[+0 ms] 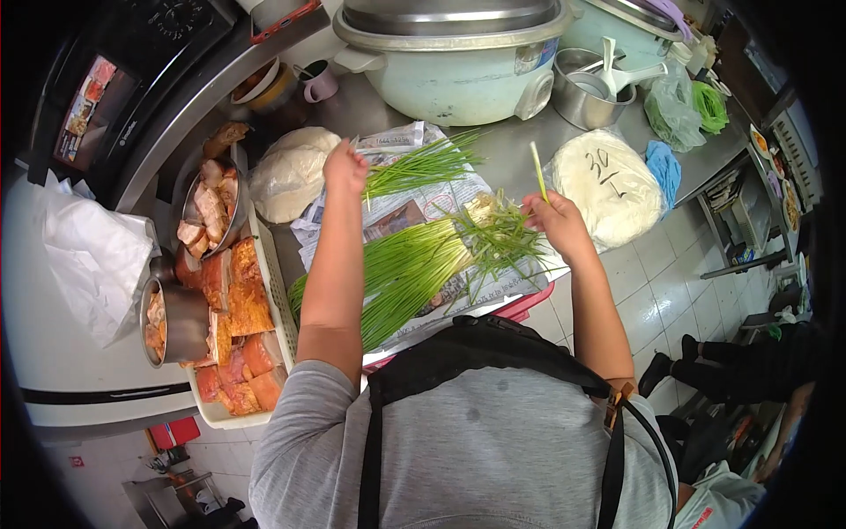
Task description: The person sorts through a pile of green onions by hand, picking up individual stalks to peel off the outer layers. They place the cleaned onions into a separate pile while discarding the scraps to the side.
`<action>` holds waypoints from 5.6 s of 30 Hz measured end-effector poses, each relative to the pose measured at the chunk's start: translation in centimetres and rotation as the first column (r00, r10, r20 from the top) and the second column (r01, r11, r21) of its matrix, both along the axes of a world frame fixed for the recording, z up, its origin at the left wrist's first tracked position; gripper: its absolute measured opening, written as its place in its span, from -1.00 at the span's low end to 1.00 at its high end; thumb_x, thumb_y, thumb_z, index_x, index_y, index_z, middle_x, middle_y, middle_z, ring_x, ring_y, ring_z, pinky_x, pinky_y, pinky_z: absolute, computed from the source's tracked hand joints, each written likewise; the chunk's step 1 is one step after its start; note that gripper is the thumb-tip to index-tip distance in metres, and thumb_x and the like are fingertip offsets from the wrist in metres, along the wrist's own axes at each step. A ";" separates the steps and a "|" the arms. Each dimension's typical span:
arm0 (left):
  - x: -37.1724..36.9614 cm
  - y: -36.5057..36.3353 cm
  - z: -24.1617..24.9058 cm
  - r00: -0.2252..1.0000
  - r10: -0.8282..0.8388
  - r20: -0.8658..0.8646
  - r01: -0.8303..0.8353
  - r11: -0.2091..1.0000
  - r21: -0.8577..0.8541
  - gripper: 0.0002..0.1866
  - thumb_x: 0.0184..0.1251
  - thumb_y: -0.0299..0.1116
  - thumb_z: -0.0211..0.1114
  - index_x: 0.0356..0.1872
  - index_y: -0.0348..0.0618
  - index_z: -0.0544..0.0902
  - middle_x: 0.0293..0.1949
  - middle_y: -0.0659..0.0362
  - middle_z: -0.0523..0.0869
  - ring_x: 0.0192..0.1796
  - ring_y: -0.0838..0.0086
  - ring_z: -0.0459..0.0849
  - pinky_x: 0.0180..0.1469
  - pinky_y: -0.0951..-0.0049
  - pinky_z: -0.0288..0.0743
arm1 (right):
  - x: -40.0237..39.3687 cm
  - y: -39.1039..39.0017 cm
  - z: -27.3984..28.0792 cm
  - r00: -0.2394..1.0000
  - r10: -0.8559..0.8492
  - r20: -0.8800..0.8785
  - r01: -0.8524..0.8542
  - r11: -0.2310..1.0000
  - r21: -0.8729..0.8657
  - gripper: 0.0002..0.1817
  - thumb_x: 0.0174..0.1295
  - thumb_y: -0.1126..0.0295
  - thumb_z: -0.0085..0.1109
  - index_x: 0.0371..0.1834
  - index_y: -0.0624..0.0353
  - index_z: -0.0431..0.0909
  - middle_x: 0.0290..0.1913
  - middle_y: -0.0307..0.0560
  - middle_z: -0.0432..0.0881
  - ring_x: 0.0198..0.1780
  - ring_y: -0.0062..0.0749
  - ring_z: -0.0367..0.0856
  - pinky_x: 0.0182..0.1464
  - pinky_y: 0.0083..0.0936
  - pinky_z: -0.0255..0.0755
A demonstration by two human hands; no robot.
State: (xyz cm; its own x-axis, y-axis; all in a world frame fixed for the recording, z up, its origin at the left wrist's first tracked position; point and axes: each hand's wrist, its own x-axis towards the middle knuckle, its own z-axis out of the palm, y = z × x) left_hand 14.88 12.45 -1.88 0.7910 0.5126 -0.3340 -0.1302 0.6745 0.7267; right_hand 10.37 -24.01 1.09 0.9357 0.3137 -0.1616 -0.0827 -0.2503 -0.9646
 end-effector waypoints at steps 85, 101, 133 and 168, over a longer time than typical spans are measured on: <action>-6.4 -6.9 9.1 0.941 -0.293 0.167 0.239 0.929 0.283 -0.90 0.20 -0.42 -0.05 -0.34 -0.21 0.38 -0.38 0.08 0.52 -0.37 0.40 0.54 -0.36 0.51 0.45 | -1.0 2.5 -1.6 0.989 -0.013 0.146 0.010 1.000 0.024 -0.80 0.02 0.35 -0.05 -0.53 0.28 0.46 -0.64 -0.12 0.48 -0.56 -0.50 0.44 -0.46 -0.59 0.32; -8.6 -5.2 1.9 0.930 -0.076 -0.360 0.302 0.717 0.628 -0.69 0.12 -0.37 0.03 -0.14 -0.33 0.35 -0.35 0.11 0.51 -0.35 0.47 0.50 -0.35 0.56 0.41 | -2.8 1.8 0.1 0.911 0.392 0.126 -0.050 0.408 -0.911 -0.76 -0.09 0.23 -0.02 -0.51 0.17 0.50 -0.45 -0.03 0.54 -0.39 -0.18 0.52 -0.36 -0.35 0.39; -19.3 -16.6 4.1 0.859 -0.365 -0.358 0.502 0.735 0.456 -0.69 0.17 -0.34 0.00 -0.08 -0.28 0.40 -0.40 0.20 0.55 -0.59 0.69 0.38 -0.55 0.72 0.25 | -2.4 6.4 -2.4 0.910 0.407 -0.080 -0.339 0.841 0.422 -0.89 0.03 0.47 0.05 -0.39 0.26 0.47 -0.49 -0.33 0.45 -0.45 -0.76 0.30 -0.39 -0.78 0.22; -14.7 -13.1 3.8 0.990 -0.118 -0.080 0.142 0.837 0.529 -0.86 0.11 -0.36 0.09 -0.55 -0.18 0.44 -0.56 0.24 0.52 -0.61 0.70 0.38 -0.57 0.74 0.21 | -3.5 8.0 -2.6 0.928 0.361 0.091 -0.371 0.916 0.151 -0.83 0.01 0.35 0.06 -0.50 0.26 0.47 -0.62 -0.28 0.44 -0.55 -0.69 0.34 -0.49 -0.69 0.24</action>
State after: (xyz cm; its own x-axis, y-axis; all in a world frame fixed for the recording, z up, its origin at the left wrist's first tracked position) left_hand 0.17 -0.62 1.92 0.8545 0.5141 -0.0741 -0.0299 0.1911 0.9811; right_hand 6.86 -16.03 -1.51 0.7564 0.6536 -0.0269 0.0436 -0.0915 -0.9949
